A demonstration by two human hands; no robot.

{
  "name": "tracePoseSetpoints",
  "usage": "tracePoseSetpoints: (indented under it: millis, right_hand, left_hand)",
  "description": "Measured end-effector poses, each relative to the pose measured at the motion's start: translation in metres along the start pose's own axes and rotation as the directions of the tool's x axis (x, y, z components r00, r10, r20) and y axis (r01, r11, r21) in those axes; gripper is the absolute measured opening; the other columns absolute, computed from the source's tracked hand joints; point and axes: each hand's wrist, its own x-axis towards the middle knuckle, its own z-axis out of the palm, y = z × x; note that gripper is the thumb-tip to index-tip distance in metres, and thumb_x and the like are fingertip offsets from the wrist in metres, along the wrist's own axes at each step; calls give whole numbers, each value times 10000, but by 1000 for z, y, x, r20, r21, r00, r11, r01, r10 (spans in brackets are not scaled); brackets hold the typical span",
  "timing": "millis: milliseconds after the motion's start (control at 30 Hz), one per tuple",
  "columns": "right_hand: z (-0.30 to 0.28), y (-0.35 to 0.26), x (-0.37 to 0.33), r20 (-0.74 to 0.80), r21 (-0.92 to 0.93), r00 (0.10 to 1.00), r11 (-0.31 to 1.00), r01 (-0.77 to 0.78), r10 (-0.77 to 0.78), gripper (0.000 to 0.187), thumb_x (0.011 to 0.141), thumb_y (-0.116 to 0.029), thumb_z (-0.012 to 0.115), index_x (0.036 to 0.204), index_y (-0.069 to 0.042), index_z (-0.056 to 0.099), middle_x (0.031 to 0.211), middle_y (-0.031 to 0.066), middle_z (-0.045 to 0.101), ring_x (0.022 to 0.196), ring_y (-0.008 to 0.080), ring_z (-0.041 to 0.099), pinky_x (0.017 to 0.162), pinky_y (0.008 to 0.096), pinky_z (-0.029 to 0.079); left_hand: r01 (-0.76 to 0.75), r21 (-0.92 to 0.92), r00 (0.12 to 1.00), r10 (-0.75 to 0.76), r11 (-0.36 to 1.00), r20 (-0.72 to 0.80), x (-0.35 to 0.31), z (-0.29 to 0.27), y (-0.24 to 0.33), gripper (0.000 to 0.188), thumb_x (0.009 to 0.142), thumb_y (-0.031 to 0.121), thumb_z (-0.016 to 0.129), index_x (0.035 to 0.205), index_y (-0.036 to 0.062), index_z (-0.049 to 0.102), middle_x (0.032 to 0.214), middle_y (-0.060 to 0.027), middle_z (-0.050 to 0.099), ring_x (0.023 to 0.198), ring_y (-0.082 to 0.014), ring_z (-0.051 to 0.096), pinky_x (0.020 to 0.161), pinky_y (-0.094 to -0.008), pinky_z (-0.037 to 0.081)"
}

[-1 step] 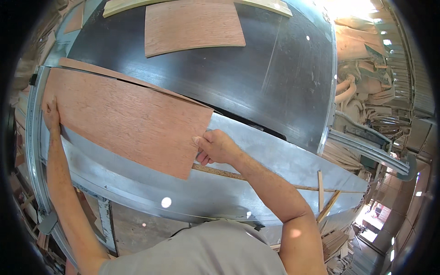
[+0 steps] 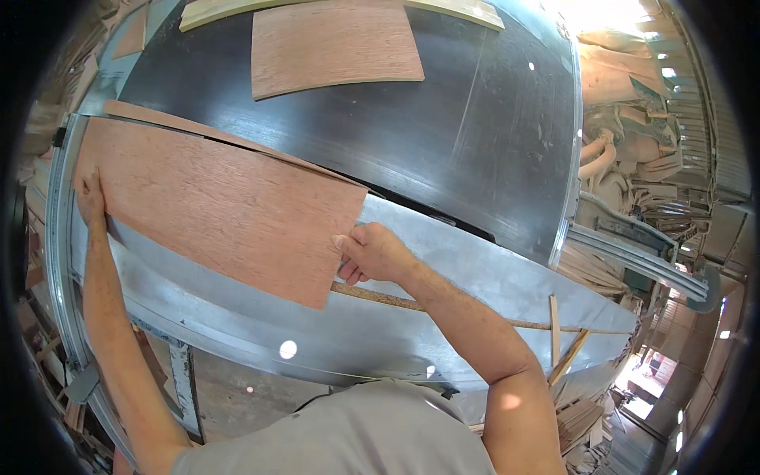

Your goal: The person uses a table saw to cut a rectangular piece of plywood into two smaller pieces. After cutting, the person moves the pieces to a workbench, arranges them, and uses a metal ruler and a pen to mark lines on the wood surfaces.

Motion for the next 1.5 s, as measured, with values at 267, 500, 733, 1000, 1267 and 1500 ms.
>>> tracePoseSetpoints:
  millis: [267,500,733,1000,1267,1500]
  right_hand:
    - [7,6,-1,-62,8,992,994,110,-110,428,1016,-325,479,926,66,626,796,176,707,614,198,702,539,282,565]
    - [70,48,-52,-57,93,902,897,432,-428,388,1026,-291,485,887,33,646,815,122,704,670,177,701,578,287,567]
    - [149,122,-139,255,-196,795,776,600,-550,342,1011,-279,512,948,17,671,805,100,703,713,191,665,686,319,533]
    - [82,372,-224,268,-246,912,893,375,-310,404,982,-374,523,1114,-15,653,1041,199,684,961,302,646,858,366,490]
    - [66,614,-179,-111,-644,990,765,-4,-89,544,991,-410,442,1325,12,525,1280,263,586,1229,419,534,1034,453,422]
    - [62,648,-130,-143,-872,990,474,-120,-11,506,958,-367,489,1258,34,564,1273,268,588,1193,384,578,1004,478,451]
  left_hand:
    - [54,-422,997,-72,905,-27,-202,-15,128,381,951,262,543,1177,-45,550,790,-98,571,680,-282,473,723,-434,458]
    - [463,-871,858,-332,166,393,-426,-67,230,570,950,154,608,1400,-98,366,1411,-220,458,1283,-268,483,1043,-353,429]
    - [617,-682,754,-543,394,369,-469,-109,135,344,916,219,688,1162,-6,601,1047,-67,649,922,-160,586,805,-337,509]
    - [734,-575,672,-515,362,533,-680,-219,69,539,966,323,630,1322,-61,504,1251,-121,604,1112,-217,594,937,-339,484]
    - [814,-452,547,-743,365,386,-870,-288,79,606,947,383,650,1307,-85,516,1264,-142,596,1160,-220,557,993,-345,430]
    - [720,-591,567,-799,364,199,-1015,-371,90,410,934,275,688,1163,-55,604,1142,-98,656,1007,-181,624,888,-305,488]
